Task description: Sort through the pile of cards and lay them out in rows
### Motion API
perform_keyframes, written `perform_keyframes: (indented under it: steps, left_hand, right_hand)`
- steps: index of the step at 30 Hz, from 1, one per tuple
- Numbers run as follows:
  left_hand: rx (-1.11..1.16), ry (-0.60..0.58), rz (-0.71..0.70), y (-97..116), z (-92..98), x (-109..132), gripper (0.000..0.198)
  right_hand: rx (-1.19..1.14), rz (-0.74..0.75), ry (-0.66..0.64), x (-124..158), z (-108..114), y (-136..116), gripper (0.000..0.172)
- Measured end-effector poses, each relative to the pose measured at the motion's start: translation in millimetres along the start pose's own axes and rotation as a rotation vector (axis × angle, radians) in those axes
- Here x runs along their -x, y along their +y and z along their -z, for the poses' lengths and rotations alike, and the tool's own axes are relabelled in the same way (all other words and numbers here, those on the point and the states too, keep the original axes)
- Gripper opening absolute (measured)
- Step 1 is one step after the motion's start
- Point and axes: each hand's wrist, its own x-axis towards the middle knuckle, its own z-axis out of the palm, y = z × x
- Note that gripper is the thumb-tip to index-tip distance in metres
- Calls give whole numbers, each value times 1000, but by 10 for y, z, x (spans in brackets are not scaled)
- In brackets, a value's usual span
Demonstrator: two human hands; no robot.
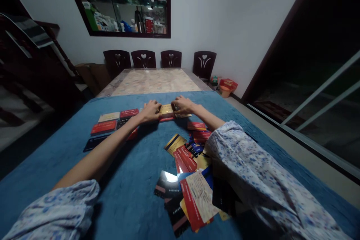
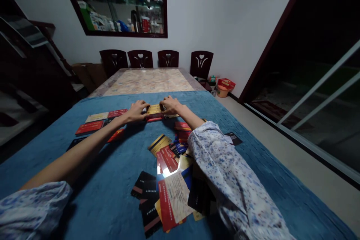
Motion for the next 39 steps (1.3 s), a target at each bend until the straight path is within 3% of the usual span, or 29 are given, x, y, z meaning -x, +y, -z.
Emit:
perform_keyframes:
  steps: [8, 19, 25, 39]
  left_hand:
    - [-52, -67, 75, -101, -34, -178, 45]
    - [-45, -133, 133, -136, -108, -294, 42]
    - [-50, -208, 155, -129, -105, -355, 41]
    - [-78, -253, 180, -113, -80, -393, 44]
  right_hand:
    - [16, -21, -53, -271, -59, 8, 46]
    - [34, -22, -67, -509, -149, 58, 46]
    - [9, 41, -86, -545, -180, 74, 38]
    - [1, 9, -133, -556, -161, 75, 36]
